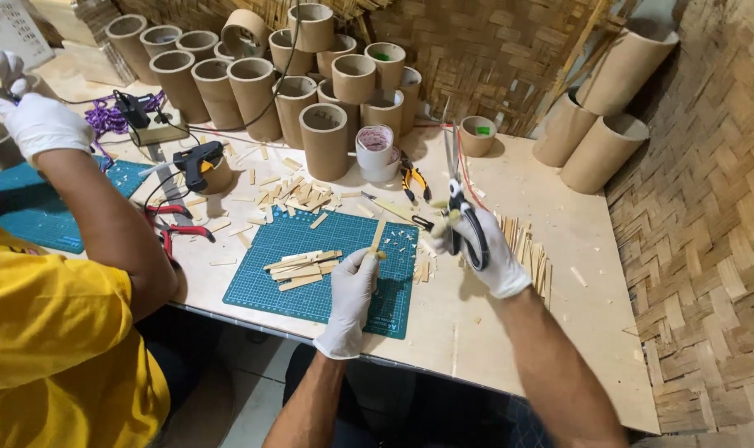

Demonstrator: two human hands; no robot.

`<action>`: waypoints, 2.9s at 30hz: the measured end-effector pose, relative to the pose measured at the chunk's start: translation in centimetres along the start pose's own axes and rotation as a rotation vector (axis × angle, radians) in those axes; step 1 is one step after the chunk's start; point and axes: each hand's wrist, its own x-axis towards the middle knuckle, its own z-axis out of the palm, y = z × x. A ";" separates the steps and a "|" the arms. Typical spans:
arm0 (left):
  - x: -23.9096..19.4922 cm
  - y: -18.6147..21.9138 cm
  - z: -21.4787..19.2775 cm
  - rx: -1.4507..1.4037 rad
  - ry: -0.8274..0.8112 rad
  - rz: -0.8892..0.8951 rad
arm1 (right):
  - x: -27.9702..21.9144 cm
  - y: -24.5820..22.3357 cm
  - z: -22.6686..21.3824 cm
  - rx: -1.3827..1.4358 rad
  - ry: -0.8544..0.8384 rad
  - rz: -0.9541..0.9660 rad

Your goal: Cutting small wooden sticks with scissors and assembling them on a cutting mat as part of a larger craft project.

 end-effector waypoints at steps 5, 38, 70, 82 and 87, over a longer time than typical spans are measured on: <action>-0.7 2.1 0.0 -0.014 -0.023 -0.014 | -1.4 0.9 -2.3 -0.711 -0.238 0.084; 0.1 1.6 -0.4 -0.001 -0.157 -0.091 | 3.5 2.1 -0.6 -1.219 -0.573 0.404; 0.1 2.0 -1.2 -0.011 -0.080 -0.050 | 2.6 2.6 -5.9 -0.728 -0.224 0.231; 3.8 4.8 -11.0 1.266 0.164 0.812 | 1.8 4.4 -14.8 -0.892 0.490 -0.015; 3.8 4.8 -11.0 1.681 0.233 0.907 | 1.2 4.3 -10.5 -1.105 0.386 -0.167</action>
